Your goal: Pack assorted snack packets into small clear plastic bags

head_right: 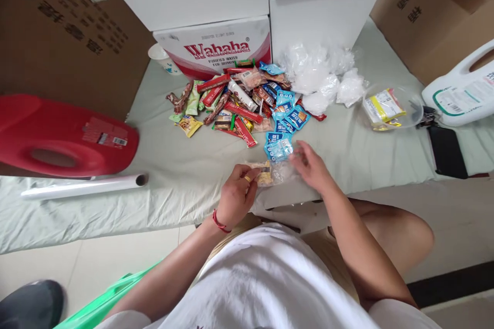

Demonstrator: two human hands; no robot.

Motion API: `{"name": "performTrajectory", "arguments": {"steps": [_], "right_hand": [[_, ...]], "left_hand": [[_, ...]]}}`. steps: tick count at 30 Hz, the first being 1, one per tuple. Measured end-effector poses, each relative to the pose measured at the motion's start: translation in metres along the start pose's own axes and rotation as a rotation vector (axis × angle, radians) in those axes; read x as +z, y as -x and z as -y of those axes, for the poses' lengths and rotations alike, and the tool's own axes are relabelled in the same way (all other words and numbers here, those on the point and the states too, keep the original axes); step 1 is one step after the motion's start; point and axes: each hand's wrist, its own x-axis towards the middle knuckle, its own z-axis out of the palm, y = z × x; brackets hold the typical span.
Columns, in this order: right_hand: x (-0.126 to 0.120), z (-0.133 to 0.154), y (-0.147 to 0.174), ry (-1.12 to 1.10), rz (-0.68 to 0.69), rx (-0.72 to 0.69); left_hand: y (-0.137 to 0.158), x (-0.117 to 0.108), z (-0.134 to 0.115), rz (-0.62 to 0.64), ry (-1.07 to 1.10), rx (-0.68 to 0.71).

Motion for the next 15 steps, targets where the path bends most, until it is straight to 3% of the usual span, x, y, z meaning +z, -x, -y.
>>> {"name": "performTrajectory", "arguments": {"steps": [2,4,10,15], "right_hand": [[0.0,0.0,0.001,0.046,0.196,0.084],[-0.004,0.004,0.004,0.008,0.255,0.155],[-0.028,0.005,0.014,-0.141,0.043,0.224],[-0.014,-0.002,0.029,-0.127,-0.006,0.26]], "left_hand": [[0.0,0.001,0.001,0.002,-0.057,0.026],[0.0,0.003,0.001,0.007,-0.094,0.05],[-0.001,0.005,0.001,0.012,-0.117,0.076],[0.0,0.005,0.002,0.006,-0.152,0.112]]}}
